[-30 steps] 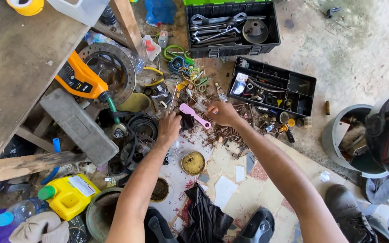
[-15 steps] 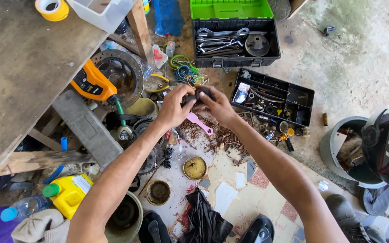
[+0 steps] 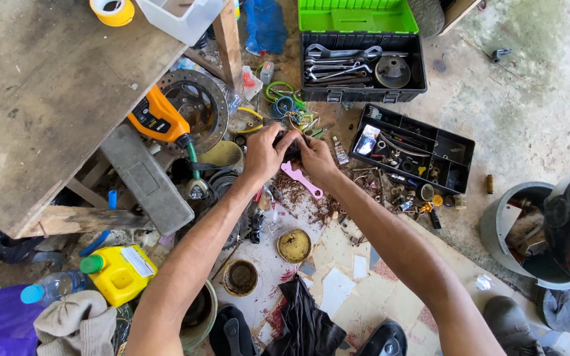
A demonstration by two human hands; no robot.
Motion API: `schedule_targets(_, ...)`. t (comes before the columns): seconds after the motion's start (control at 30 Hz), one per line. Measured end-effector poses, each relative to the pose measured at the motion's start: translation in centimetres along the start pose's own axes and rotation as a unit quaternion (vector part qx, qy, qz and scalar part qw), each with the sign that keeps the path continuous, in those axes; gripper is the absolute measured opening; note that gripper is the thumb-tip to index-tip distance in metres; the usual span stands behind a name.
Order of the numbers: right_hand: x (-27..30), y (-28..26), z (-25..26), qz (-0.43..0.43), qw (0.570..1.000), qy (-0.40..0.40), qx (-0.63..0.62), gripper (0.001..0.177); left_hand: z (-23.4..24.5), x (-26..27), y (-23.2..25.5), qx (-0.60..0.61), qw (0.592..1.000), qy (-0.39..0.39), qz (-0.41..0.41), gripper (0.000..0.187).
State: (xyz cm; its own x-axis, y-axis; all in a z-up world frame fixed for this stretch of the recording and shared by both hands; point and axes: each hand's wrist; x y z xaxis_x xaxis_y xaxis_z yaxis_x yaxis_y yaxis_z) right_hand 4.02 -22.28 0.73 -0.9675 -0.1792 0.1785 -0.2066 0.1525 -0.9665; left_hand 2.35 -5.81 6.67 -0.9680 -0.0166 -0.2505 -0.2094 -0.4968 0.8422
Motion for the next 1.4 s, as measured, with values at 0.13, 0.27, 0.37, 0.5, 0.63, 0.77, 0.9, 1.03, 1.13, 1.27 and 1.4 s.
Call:
schedule_targets(0.13, 1.1, -2.0, 0.4, -0.076, 0.995, -0.064, 0.005, 0.035, -0.4, 1.5, -4.2, 0.009, 1.0, -0.006, -0.025, 0.03)
schedule_targets(0.27, 1.1, -1.7, 2.4, -0.061, 0.964, -0.118, 0.23, 0.043, 0.1, 2.6, -5.5, -0.113, 0.991, -0.053, 0.038, 0.024)
schedule_targets(0.37, 1.1, -2.4, 4.7, -0.039, 0.935, -0.126, 0.329, 0.044, 0.3, 2.5, -5.4, -0.181, 0.982, -0.047, 0.023, 0.027)
schedule_targets(0.5, 1.6, -3.1, 9.1, -0.039, 0.912, -0.101, 0.396, 0.042, -1.7, 2.0, -5.0, -0.155, 0.987, -0.038, -0.016, 0.026)
schedule_targets(0.63, 3.4, -3.9, 13.5, -0.019, 0.904, -0.068, 0.421, 0.041, -4.6, 1.6, -2.8, -0.141, 0.988, -0.053, -0.043, 0.026)
schedule_targets(0.77, 5.3, -4.8, 17.3, 0.013, 0.891, -0.021, 0.453, 0.041, -8.1, 1.4, -0.8, -0.131, 0.986, -0.064, -0.077, 0.024)
schedule_targets(0.9, 7.1, -4.6, 21.1, 0.037, 0.888, -0.005, 0.459, 0.042, -11.9, 1.5, 0.3, -0.119, 0.985, -0.105, -0.062, 0.023)
schedule_targets(1.03, 8.5, -4.2, 23.4, -0.005, 0.883, 0.026, 0.468, 0.042, -15.5, 2.1, 0.4, -0.126, 0.982, -0.135, -0.049, 0.022)
schedule_targets(1.13, 8.9, -2.9, 25.5, 0.003, 0.881, 0.022, 0.472, 0.041, -18.4, 2.8, -1.0, -0.157, 0.972, -0.174, -0.02, 0.022)
schedule_targets(1.27, 9.2, -0.5, 27.1, -0.021, 0.866, 0.005, 0.499, 0.036, -21.5, 3.9, -3.0, -0.201, 0.949, -0.243, 0.032, 0.025)
schedule_targets(1.4, 9.2, 2.3, 28.4, -0.06, 0.836, -0.06, 0.542, 0.031, -26.1, 5.4, -8.3, -0.265, 0.928, -0.26, -0.025, 0.025)
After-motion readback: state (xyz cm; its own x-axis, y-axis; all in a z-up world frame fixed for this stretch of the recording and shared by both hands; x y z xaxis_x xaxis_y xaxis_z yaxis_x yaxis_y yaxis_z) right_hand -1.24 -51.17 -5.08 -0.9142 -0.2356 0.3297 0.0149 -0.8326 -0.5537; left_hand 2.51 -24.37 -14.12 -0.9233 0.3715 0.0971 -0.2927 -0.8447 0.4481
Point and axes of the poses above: each hand's wrist, its own x-axis away from the middle knuckle, its own z-axis out of the back of the hand, y = z × x, and after that the axes turned 10 degrees about z, right-handed
